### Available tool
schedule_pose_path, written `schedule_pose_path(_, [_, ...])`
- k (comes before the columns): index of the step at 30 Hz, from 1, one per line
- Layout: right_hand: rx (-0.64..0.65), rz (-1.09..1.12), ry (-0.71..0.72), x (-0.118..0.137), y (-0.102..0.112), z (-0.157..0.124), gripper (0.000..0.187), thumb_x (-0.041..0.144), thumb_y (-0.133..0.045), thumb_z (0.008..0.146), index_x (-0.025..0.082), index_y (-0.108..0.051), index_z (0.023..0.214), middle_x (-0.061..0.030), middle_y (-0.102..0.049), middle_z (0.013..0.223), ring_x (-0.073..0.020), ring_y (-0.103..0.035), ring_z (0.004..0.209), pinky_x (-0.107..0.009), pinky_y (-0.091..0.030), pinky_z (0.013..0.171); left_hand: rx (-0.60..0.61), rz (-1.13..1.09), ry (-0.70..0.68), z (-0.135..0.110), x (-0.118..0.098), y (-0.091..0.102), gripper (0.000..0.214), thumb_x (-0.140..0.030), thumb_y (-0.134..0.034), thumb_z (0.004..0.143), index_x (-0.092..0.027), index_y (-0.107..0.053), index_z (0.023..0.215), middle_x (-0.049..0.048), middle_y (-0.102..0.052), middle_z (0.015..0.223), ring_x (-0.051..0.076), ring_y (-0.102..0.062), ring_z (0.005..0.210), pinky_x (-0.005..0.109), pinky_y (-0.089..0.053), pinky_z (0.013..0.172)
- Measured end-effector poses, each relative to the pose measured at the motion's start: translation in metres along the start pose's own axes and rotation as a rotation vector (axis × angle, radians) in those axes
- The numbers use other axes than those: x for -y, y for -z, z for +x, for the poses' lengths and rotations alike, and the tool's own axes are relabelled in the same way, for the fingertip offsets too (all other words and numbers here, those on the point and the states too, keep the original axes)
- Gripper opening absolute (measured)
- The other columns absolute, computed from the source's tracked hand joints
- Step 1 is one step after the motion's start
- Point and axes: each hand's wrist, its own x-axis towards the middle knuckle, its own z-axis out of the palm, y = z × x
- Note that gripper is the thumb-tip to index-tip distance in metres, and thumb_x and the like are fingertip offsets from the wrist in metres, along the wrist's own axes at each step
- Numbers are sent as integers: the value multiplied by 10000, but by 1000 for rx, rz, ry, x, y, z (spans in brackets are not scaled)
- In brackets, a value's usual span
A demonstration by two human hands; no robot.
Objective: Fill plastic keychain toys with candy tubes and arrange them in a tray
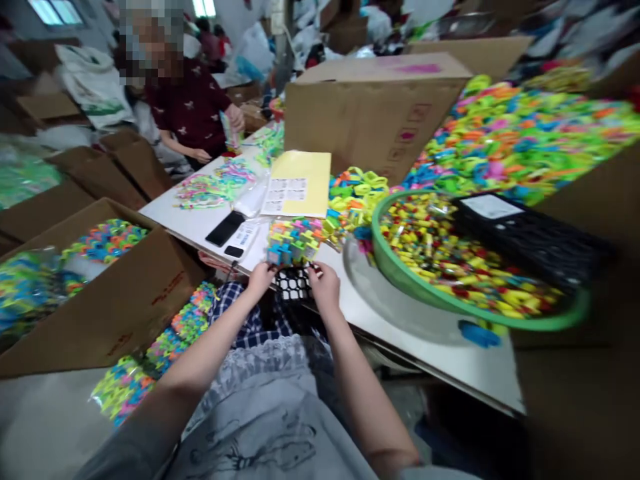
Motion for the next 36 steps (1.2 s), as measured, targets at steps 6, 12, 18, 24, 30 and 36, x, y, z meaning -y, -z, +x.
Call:
schedule_pose_path(6, [137, -56, 104, -9, -9, 26, 244, 315, -614, 755, 124, -680, 890, -87, -676, 881, -184, -580, 751, -262, -425, 699, -29, 50, 19, 0, 3, -1, 222, -194, -479, 871, -151, -682, 950, 118, -698, 1006, 232, -634, 973, 298, -463, 832])
schedule_pose_path(12, [189, -75, 137, -13, -18, 35, 182, 301, -631, 768, 142, -689, 836, -80, -693, 900, -199, -595, 830, -254, -416, 722, -60, 72, 48, -2, 4, -6, 206, -206, -479, 871, -167, -678, 901, 98, -701, 965, 216, -641, 931, 274, -459, 777])
schedule_pose_path(18, [221, -49, 199, -18, -18, 37, 167, 272, -618, 782, 140, -692, 851, -91, -702, 943, -207, -605, 875, -277, -435, 773, -68, 83, 58, -3, 4, -7, 194, -218, -499, 865, -170, -686, 892, 101, -706, 960, 233, -647, 925, 269, -455, 729])
schedule_pose_path(24, [286, -48, 232, -35, 9, 49, 203, 225, -530, 819, 143, -693, 909, -85, -703, 916, -194, -602, 857, -301, -438, 820, -67, 70, 30, -2, 7, -7, 198, -185, -519, 850, -191, -694, 941, 93, -708, 994, 237, -646, 952, 265, -463, 752])
schedule_pose_path(30, [-64, -156, 106, -49, 19, 89, 342, 190, -539, 777, 82, -633, 1088, -164, -645, 1098, -233, -559, 997, -343, -419, 889, -46, 56, 1, 0, 10, -6, 219, -172, -507, 852, -196, -689, 972, 92, -708, 1008, 243, -642, 975, 275, -469, 787])
schedule_pose_path(36, [36, -220, 80, -47, 21, 117, 253, 124, -527, 753, 62, -670, 953, -171, -680, 1010, -225, -586, 928, -320, -422, 862, -21, 40, -48, 1, 14, -5, 198, -169, -505, 851, -176, -689, 925, 107, -706, 989, 246, -650, 957, 278, -472, 796])
